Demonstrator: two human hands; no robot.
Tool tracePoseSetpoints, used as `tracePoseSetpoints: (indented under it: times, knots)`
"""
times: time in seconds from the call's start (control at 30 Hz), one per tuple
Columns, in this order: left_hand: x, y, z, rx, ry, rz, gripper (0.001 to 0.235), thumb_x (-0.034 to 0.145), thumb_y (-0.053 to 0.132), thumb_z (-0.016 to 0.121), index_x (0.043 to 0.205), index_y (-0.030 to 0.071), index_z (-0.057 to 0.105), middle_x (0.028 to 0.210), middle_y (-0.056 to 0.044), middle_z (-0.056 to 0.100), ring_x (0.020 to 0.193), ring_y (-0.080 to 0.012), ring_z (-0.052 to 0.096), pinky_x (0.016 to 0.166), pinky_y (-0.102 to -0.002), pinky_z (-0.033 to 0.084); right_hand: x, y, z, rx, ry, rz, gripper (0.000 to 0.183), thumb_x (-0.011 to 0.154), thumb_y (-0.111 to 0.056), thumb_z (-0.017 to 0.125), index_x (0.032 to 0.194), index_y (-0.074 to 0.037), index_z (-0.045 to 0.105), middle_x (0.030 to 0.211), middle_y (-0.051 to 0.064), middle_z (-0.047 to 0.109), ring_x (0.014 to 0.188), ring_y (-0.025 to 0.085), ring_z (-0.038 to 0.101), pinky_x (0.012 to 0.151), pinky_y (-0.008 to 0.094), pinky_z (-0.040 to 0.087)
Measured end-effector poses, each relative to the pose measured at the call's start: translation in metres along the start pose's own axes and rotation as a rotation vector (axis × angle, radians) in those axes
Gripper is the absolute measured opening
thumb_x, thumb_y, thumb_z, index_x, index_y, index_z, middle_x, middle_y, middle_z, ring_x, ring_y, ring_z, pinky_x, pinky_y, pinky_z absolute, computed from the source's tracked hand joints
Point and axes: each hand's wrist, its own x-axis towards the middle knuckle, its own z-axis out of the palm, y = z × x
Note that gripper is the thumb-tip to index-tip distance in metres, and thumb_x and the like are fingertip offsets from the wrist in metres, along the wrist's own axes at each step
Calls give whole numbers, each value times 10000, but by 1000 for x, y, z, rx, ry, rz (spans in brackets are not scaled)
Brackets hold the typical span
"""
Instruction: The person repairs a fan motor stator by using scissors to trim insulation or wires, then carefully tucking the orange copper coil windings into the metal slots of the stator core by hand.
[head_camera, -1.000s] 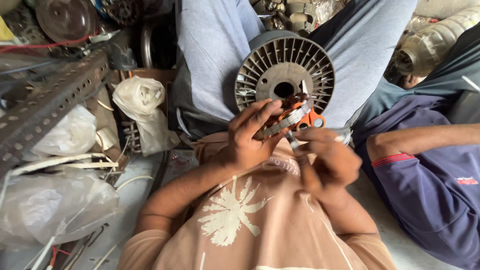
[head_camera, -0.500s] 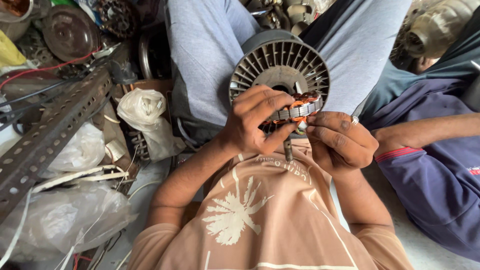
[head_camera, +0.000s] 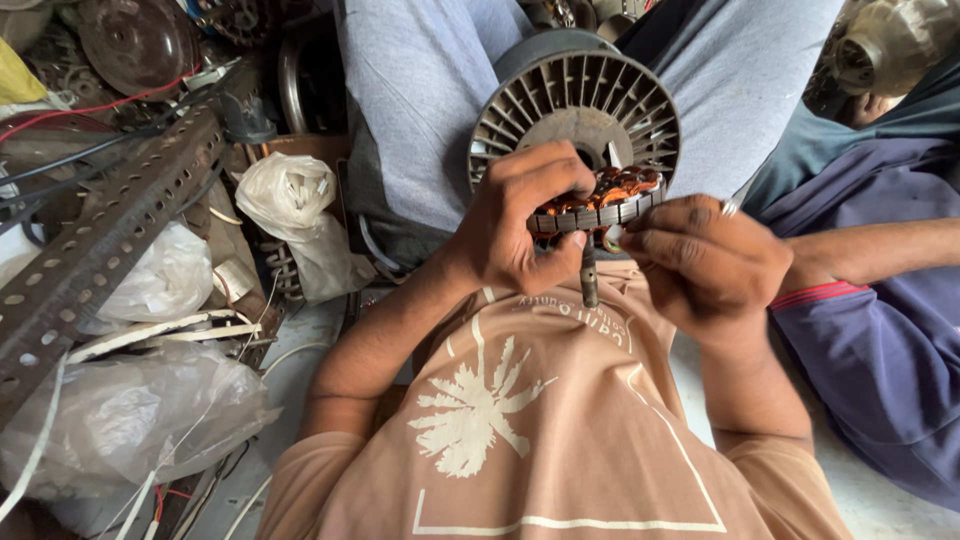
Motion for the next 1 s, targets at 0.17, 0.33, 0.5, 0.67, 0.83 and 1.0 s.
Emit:
tracePoseSetpoints:
  times: [0.17,0.33,0.5,0.67,0.83,1.0]
  knots:
    - [5,3,-3,-57,-6,21,289,758,180,677,963,-13,611,837,-119,555,727,-251,584,619,-361,488,13,-6,-13,24,-154,96,199,809,78,788,987,-5,760,954,124,713,811,203,724,715,281,571]
    - [5,6,-4,-54,-28,3,239,780,124,672,970,-6,610,859,-116,567,696,-242,604,635,-352,502,19,-7,-16,69,-192,130,193,817,82,794,972,-29,766,949,106,724,792,181,719,696,259,552]
    - [6,4,-3,-57,-29,2,243,763,113,673,959,-16,612,846,-121,566,717,-252,595,616,-350,495,18,-4,-15,140,-181,146,183,842,88,801,981,-24,758,953,103,727,800,167,722,705,244,552]
    - [6,2,-3,-58,-33,28,225,770,99,668,958,-15,618,862,-110,570,740,-240,599,620,-347,499,18,-5,-15,136,-178,175,185,841,88,800,985,-19,756,923,100,727,800,162,726,712,242,557]
    - [5,-2,-1,-70,-44,43,212,730,70,645,920,-16,608,828,-92,549,694,-209,556,594,-348,469,16,-11,-13,63,-163,159,199,823,83,815,984,-21,764,947,102,716,789,171,710,713,249,553]
    - [6,-6,1,-115,-31,92,237,753,51,645,971,-26,593,832,-88,528,695,-202,537,580,-337,455,10,-16,-3,-1,-89,118,202,840,108,822,997,-5,762,948,118,716,791,180,711,705,261,551]
